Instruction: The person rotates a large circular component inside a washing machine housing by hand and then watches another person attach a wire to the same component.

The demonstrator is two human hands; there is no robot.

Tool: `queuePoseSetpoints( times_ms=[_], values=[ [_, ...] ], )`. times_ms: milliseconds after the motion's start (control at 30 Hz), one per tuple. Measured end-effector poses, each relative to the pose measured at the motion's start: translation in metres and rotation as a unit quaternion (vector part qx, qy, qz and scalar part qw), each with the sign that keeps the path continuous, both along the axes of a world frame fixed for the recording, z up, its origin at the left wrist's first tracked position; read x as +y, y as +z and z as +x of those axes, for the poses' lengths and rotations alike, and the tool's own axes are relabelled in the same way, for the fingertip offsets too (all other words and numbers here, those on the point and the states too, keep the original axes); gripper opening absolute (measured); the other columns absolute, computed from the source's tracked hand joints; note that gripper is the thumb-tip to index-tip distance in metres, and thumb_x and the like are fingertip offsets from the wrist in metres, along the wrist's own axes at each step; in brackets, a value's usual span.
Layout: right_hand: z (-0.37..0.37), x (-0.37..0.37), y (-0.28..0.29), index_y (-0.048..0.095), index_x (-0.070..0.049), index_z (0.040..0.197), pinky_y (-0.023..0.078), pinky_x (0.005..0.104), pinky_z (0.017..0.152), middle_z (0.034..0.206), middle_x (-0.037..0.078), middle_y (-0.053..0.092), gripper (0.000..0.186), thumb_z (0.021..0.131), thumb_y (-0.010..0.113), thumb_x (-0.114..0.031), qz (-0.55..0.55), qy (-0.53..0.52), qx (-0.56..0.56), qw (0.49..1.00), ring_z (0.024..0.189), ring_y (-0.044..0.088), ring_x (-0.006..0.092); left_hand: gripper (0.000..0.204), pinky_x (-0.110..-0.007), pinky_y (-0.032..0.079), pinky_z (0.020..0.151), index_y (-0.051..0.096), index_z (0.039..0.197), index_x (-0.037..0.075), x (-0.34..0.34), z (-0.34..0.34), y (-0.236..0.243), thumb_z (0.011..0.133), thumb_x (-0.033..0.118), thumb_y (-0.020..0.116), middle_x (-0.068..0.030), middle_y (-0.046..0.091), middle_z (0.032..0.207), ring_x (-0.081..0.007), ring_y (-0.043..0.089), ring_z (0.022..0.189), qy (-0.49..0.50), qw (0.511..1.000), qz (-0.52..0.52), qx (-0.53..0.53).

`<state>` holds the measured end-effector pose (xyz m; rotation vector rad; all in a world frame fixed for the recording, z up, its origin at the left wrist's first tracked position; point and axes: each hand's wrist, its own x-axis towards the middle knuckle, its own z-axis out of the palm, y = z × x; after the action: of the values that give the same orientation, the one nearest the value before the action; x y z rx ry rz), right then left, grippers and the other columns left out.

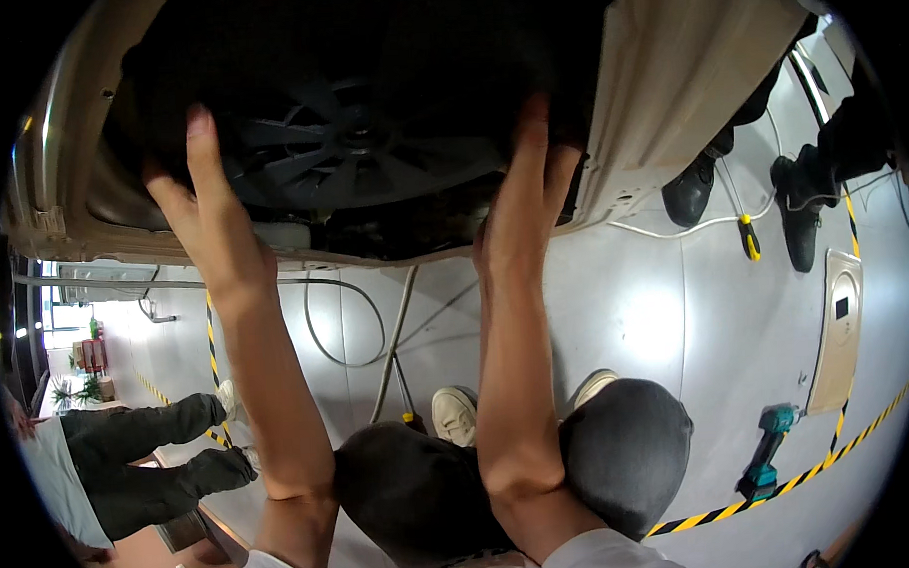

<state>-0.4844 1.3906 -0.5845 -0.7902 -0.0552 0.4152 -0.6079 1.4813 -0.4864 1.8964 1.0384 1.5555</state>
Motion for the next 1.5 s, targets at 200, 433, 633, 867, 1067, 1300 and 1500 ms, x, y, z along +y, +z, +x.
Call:
queuePoseSetpoints(
  times_ms=[200, 433, 633, 867, 1067, 1300, 1500],
  values=[
    [0.003, 0.0, 0.002, 0.036, -0.004, 0.135, 0.027, 0.0428, 0.107, 0.139, 0.012, 0.04, 0.069, 0.089, 0.054, -0.051, -0.016, 0.029, 0.005, 0.999, 0.129, 0.035, 0.0266, 0.092, -0.04, 0.02, 0.11, 0.028, 0.138, -0.007, -0.01, 0.0, 0.005, 0.078, 0.049, 0.07, -0.0269, 0.033, 0.134, -0.0341, 0.029, 0.13, 0.019, 1.0, -0.008, 0.019],
    [-0.008, -0.01, 0.005, 0.035, -0.003, 0.135, 0.026, 0.0451, 0.108, 0.141, 0.014, 0.038, 0.073, 0.086, 0.059, -0.052, -0.057, 0.006, 0.011, 0.998, 0.132, 0.033, 0.0284, 0.088, -0.035, 0.026, 0.106, 0.031, 0.138, -0.004, -0.016, 0.0, -0.002, 0.078, 0.049, 0.067, -0.0204, 0.039, 0.135, -0.0282, 0.037, 0.124, 0.029, 0.999, -0.018, 0.028],
    [-0.008, -0.004, 0.0, 0.037, -0.003, 0.131, 0.025, 0.0445, 0.108, 0.14, 0.014, 0.039, 0.065, 0.087, 0.062, -0.045, -0.073, -0.024, 0.003, 0.997, 0.133, 0.033, 0.0269, 0.085, -0.035, 0.028, 0.104, 0.035, 0.134, -0.004, -0.017, -0.002, 0.002, 0.076, 0.05, 0.068, -0.0203, 0.043, 0.129, -0.0287, 0.04, 0.12, 0.024, 1.0, -0.005, 0.017],
    [-0.004, -0.002, 0.001, 0.033, -0.005, 0.136, 0.024, 0.0432, 0.108, 0.141, 0.012, 0.038, 0.07, 0.087, 0.062, -0.045, -0.041, 0.001, 0.0, 0.999, 0.135, 0.029, 0.0274, 0.091, -0.036, 0.026, 0.106, 0.032, 0.137, -0.003, -0.022, 0.0, 0.012, 0.074, 0.053, 0.066, -0.0222, 0.039, 0.133, -0.0312, 0.037, 0.124, 0.06, 0.996, -0.041, 0.058],
    [0.004, -0.002, 0.005, 0.028, -0.005, 0.143, 0.021, 0.0414, 0.11, 0.146, 0.013, 0.032, 0.086, 0.083, 0.058, -0.059, -0.036, 0.033, 0.011, 0.999, 0.135, 0.028, 0.0297, 0.098, -0.039, 0.025, 0.107, 0.03, 0.14, -0.003, -0.017, -0.002, 0.016, 0.071, 0.057, 0.066, -0.0238, 0.034, 0.139, -0.0336, 0.032, 0.13, 0.068, 0.994, -0.043, 0.08],
    [0.005, 0.002, -0.003, 0.028, -0.007, 0.144, 0.026, 0.0391, 0.108, 0.144, 0.011, 0.035, 0.084, 0.085, 0.056, -0.06, 0.034, 0.02, 0.007, 0.999, 0.132, 0.033, 0.0279, 0.086, -0.034, 0.027, 0.106, 0.034, 0.138, -0.003, -0.008, -0.006, 0.016, 0.076, 0.044, 0.069, -0.0202, 0.042, 0.134, -0.0288, 0.04, 0.123, 0.018, 0.997, -0.017, 0.071],
    [0.004, 0.005, -0.004, 0.028, -0.006, 0.143, 0.03, 0.0406, 0.106, 0.143, 0.012, 0.036, 0.083, 0.085, 0.052, -0.061, -0.024, -0.008, -0.02, 0.999, 0.129, 0.035, 0.0283, 0.076, -0.036, 0.024, 0.107, 0.034, 0.137, -0.004, -0.002, -0.001, 0.01, 0.078, 0.029, 0.07, -0.0225, 0.041, 0.133, -0.031, 0.036, 0.124, -0.04, 0.999, -0.007, -0.006]
  ],
)
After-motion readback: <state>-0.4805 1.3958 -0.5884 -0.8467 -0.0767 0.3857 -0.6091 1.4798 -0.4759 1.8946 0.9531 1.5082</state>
